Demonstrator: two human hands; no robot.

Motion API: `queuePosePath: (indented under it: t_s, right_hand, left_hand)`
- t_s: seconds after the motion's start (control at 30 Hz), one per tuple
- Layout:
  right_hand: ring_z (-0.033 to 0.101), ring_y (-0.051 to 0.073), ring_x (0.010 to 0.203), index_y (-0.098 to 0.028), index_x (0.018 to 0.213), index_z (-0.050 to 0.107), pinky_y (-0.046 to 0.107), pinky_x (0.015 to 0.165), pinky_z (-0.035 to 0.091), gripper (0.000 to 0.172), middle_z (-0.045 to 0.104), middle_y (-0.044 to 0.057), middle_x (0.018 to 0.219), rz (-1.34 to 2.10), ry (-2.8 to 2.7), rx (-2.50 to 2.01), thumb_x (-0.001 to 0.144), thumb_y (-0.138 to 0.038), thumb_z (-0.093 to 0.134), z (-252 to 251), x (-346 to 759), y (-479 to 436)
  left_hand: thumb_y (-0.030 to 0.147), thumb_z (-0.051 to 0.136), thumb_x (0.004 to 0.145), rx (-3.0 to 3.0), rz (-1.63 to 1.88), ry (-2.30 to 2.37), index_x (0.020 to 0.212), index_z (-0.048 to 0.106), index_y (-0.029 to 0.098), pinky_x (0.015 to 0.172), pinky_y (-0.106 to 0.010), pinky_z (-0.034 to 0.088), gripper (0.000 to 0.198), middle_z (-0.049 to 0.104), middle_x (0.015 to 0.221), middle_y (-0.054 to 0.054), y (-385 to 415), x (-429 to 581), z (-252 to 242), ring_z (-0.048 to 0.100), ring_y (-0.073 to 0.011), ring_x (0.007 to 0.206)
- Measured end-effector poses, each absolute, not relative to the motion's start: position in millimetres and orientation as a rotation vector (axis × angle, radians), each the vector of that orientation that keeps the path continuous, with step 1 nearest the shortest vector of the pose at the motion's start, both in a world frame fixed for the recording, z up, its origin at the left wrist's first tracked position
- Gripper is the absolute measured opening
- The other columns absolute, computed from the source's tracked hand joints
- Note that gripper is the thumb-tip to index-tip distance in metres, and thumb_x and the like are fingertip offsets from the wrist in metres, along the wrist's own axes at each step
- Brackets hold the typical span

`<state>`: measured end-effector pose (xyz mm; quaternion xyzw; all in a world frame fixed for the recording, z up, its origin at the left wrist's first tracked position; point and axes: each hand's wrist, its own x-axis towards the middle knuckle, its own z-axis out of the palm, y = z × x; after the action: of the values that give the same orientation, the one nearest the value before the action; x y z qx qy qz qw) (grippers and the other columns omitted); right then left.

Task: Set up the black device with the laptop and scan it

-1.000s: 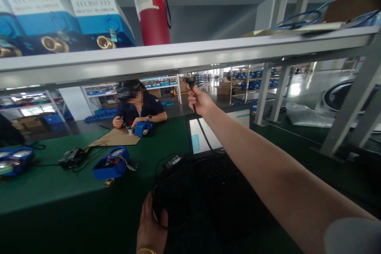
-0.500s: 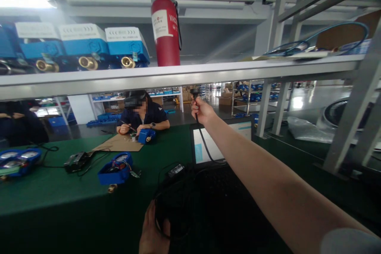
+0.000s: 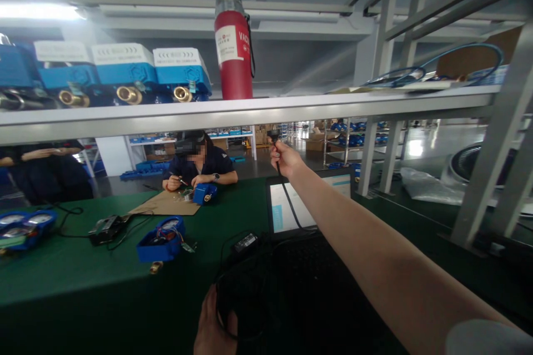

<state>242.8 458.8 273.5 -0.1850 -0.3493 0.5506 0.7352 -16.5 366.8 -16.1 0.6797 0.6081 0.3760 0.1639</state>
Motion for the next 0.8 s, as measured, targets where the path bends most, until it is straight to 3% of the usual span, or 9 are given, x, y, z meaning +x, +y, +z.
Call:
queuePosePath:
  t_s: [0.3, 0.47, 0.57, 0.8]
  right_hand:
    - [0.032, 0.000, 0.036, -0.015, 0.081, 0.054, 0.008, 0.032, 0.025, 0.025, 0.040, -0.007, 0.054, 1.255, -0.744, -0.357, 0.096, -0.022, 0.035, 280, 238, 462]
    - [0.033, 0.000, 0.036, -0.014, 0.077, 0.051, 0.008, 0.032, 0.026, 0.027, 0.040, -0.007, 0.053, 1.262, -0.684, -0.321, 0.096, -0.022, 0.034, 283, 235, 464]
    - [0.034, 0.000, 0.037, -0.015, 0.074, 0.050, 0.008, 0.033, 0.028, 0.028, 0.042, -0.006, 0.053, 1.266, -0.673, -0.304, 0.096, -0.021, 0.034, 287, 233, 466]
    - [0.040, 0.000, 0.042, -0.015, 0.078, 0.052, 0.009, 0.037, 0.032, 0.028, 0.048, -0.006, 0.057, 1.238, -0.617, -0.327, 0.097, -0.023, 0.032, 296, 233, 468]
  left_hand:
    - [0.029, 0.030, 0.083, 1.992, 0.751, 1.709, 0.135, 0.024, 0.003, 0.114, -0.041, 0.023, 0.058, 0.029, 0.142, -0.016, 372, -23, -11, 0.026, -0.0247, 0.133]
    - [0.029, 0.027, 0.084, 1.994, 0.931, 1.726, 0.133, 0.028, 0.004, 0.112, -0.044, 0.026, 0.055, 0.033, 0.139, -0.016, 372, -22, -14, 0.031, -0.0263, 0.130]
    - [0.030, 0.031, 0.083, 2.020, 0.831, 1.684, 0.133, 0.028, 0.002, 0.114, -0.041, 0.022, 0.058, 0.030, 0.141, -0.016, 377, -24, -21, 0.024, -0.0258, 0.133]
    - [0.029, 0.034, 0.081, 1.964, 0.867, 1.662, 0.134, 0.027, 0.004, 0.114, -0.044, 0.022, 0.058, 0.030, 0.141, -0.017, 372, -23, -12, 0.027, -0.0272, 0.132]
